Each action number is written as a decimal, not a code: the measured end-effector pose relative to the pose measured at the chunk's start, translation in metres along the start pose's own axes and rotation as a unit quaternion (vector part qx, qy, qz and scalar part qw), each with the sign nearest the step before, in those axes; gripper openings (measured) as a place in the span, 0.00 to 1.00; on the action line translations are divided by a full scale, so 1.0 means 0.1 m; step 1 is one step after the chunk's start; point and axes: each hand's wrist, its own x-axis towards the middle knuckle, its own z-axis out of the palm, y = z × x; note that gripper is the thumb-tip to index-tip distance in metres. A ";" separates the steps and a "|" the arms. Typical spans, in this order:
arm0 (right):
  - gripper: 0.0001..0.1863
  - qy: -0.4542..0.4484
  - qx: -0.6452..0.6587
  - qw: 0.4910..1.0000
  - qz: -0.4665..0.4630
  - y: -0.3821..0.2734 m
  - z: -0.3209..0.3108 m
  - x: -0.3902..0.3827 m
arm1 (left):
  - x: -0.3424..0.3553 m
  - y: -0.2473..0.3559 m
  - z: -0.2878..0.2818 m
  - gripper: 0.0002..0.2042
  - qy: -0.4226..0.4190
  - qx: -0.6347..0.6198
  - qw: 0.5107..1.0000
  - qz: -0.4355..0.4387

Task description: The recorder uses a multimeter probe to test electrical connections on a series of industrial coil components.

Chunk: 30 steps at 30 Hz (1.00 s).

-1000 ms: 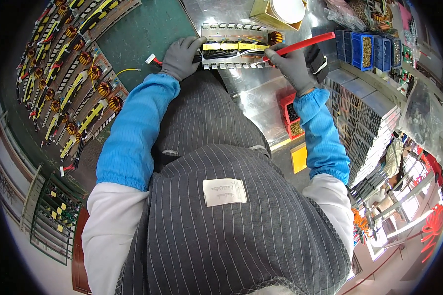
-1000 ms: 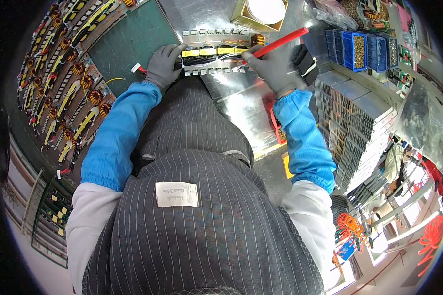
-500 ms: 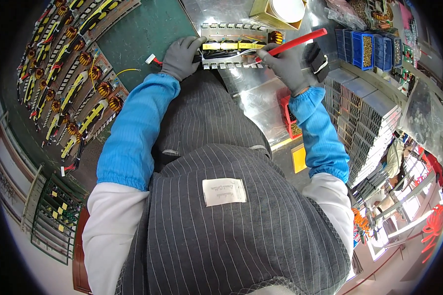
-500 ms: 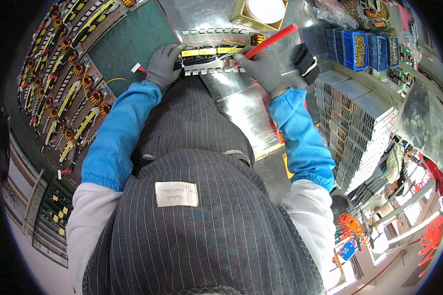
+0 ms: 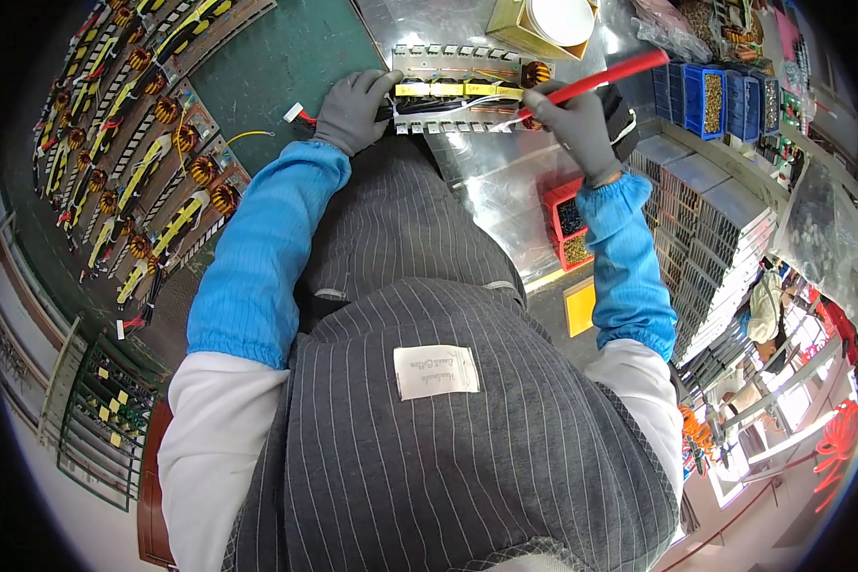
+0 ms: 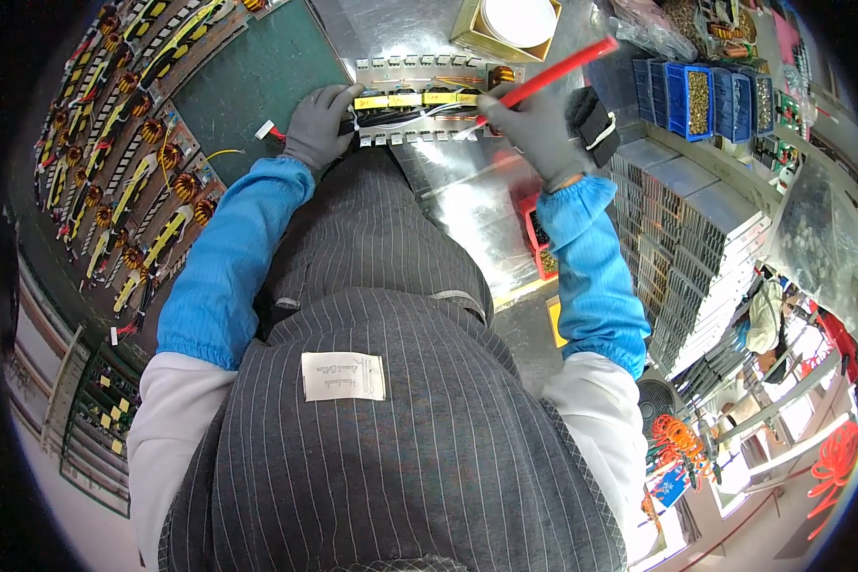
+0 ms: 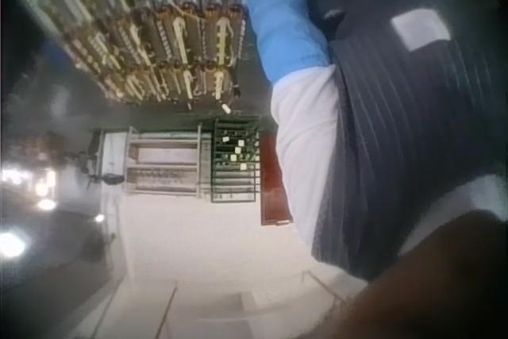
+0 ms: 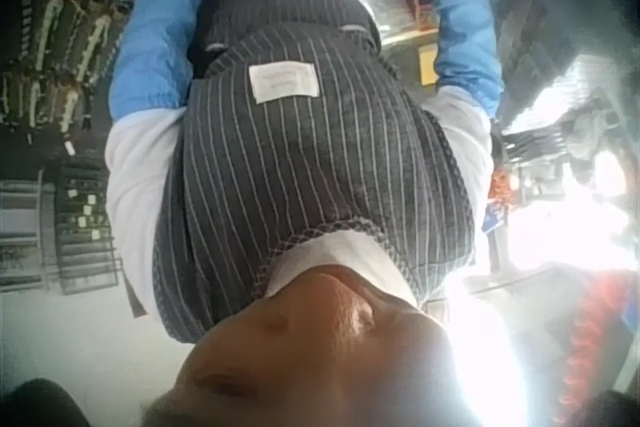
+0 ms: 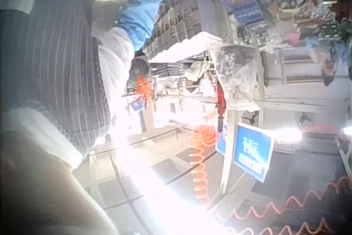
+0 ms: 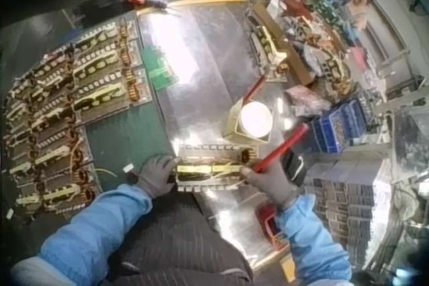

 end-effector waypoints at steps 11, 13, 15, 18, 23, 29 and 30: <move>0.12 0.015 -0.006 1.000 -0.020 -0.02 0.08 0.01 | 0.01 0.00 0.00 0.39 0.002 -0.001 1.000 0.003; 0.13 0.029 0.031 0.996 -0.078 -0.01 0.23 0.02 | 0.02 0.01 -0.01 0.38 0.005 -0.001 1.000 0.007; 0.15 0.027 -0.012 0.994 -0.106 -0.03 0.36 0.05 | 0.02 0.01 -0.02 0.38 0.008 -0.001 1.000 0.009; 0.15 0.010 -0.049 0.995 -0.084 -0.09 0.45 0.05 | 0.02 0.01 -0.01 0.37 0.009 -0.002 1.000 0.007; 0.16 -0.016 -0.104 0.992 -0.075 -0.28 0.37 0.01 | 0.01 -0.02 0.01 0.38 0.018 -0.016 1.000 0.015; 0.15 0.008 -0.013 0.998 -0.064 -0.15 0.44 0.08 | 0.01 -0.03 0.02 0.39 0.014 -0.001 1.000 0.014; 0.14 0.010 -0.042 0.994 -0.104 -0.13 0.46 0.09 | 0.01 -0.03 0.02 0.39 0.014 0.000 1.000 0.013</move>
